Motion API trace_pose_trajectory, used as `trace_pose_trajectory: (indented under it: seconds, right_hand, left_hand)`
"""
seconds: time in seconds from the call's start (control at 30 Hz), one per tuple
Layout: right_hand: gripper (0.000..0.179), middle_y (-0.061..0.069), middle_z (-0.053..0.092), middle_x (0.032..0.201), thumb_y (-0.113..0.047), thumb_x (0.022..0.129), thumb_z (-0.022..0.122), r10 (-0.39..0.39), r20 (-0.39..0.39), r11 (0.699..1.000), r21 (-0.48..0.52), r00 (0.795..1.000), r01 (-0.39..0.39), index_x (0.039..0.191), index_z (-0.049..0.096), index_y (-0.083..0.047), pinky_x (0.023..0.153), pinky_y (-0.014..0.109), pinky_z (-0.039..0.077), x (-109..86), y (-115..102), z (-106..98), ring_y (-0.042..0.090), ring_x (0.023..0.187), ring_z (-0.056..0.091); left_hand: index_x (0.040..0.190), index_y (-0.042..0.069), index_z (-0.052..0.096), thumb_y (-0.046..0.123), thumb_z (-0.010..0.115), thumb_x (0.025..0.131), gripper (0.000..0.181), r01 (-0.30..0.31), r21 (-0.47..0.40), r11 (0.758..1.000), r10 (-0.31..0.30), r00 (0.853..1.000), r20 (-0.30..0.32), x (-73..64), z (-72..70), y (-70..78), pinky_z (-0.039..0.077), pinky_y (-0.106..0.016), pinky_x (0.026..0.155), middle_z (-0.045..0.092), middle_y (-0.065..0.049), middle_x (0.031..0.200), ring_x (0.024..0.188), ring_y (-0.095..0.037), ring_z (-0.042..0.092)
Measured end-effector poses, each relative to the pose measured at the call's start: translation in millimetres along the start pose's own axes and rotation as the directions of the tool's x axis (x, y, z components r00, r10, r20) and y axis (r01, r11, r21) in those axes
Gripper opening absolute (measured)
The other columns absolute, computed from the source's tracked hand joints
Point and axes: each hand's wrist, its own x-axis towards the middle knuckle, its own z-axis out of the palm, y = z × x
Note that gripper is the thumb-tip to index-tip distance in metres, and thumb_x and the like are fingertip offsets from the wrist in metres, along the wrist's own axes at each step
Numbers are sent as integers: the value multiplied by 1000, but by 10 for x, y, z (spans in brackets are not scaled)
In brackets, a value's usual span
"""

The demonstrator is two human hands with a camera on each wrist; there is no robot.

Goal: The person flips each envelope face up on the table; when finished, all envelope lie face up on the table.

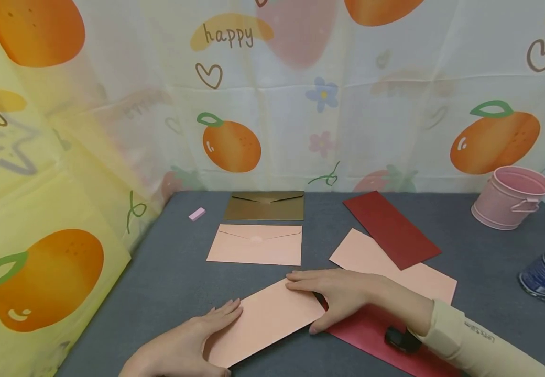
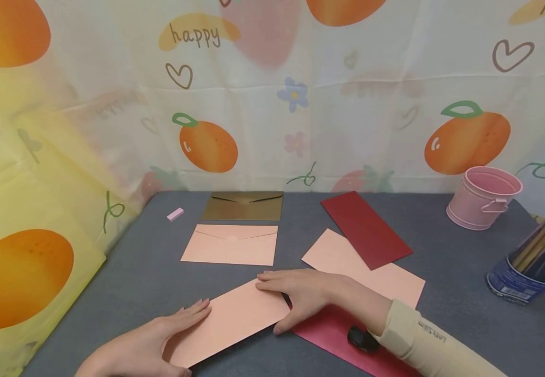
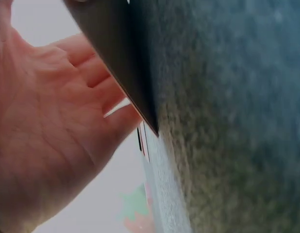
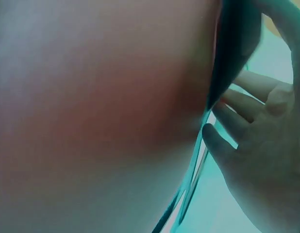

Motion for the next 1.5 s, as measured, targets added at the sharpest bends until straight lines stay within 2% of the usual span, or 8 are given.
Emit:
trace_pose_trajectory:
  seconds: [0.13,0.3,0.53,0.7,1.03,1.23,1.4,1.5]
  right_hand:
    - [71,-2,37,154,-48,88,68,-41,-78,999,-30,996,38,148,43,-18,109,38,35,3,-6,11,11,139,35]
    - [47,-2,58,135,-23,89,72,-126,-211,991,-77,969,112,134,60,-15,100,33,45,35,5,9,10,124,54]
    - [32,-12,66,119,-14,91,69,-124,-284,992,-46,951,116,123,68,-19,91,27,50,49,36,-2,3,106,62]
    - [26,-14,68,110,-14,93,67,-130,-313,992,-33,941,126,118,71,-20,84,22,51,50,42,-2,-3,95,63]
    - [12,-17,64,85,-11,92,67,-113,-393,993,-9,913,120,99,74,-18,66,14,46,53,34,3,-6,69,51]
    - [7,-12,64,72,-13,90,71,-43,-447,987,120,893,108,85,72,-16,55,14,41,30,20,20,-5,60,45]
    - [12,-6,62,64,-14,88,73,6,-467,974,203,884,101,77,69,-15,51,14,36,26,-6,32,-2,55,41]
    - [12,-9,59,63,-15,88,73,44,-478,968,238,877,81,77,69,-17,52,15,35,33,-27,42,1,55,41]
  left_hand:
    - [152,29,35,39,72,85,77,-32,-50,998,31,999,-19,-11,-40,-24,33,-42,110,30,5,156,141,-26,32]
    - [146,23,47,22,66,91,58,-151,-166,975,141,988,-67,-23,-101,-81,39,-27,104,46,4,147,132,-15,46]
    - [133,15,61,6,62,92,42,-348,-165,923,309,924,-225,-43,-137,-138,51,-29,89,62,-2,131,113,-15,61]
    - [122,12,69,2,63,92,32,-401,-142,905,336,879,-339,-44,-152,-189,55,-29,81,69,-2,118,98,-17,68]
    - [106,14,75,8,70,90,18,-308,-172,936,189,849,-494,-7,-164,-253,55,-25,68,74,-2,94,78,-13,68]
    - [95,16,74,3,73,86,16,-238,-163,958,115,832,-543,6,-206,-319,53,-25,61,71,5,85,70,-11,63]
    - [88,13,73,13,77,84,5,-95,-266,959,-70,832,-550,27,-255,-333,51,-25,58,68,3,78,66,-12,62]
    - [91,7,73,19,79,83,16,-7,-361,933,-198,825,-529,54,-290,-337,53,-24,63,70,-1,80,69,-12,65]
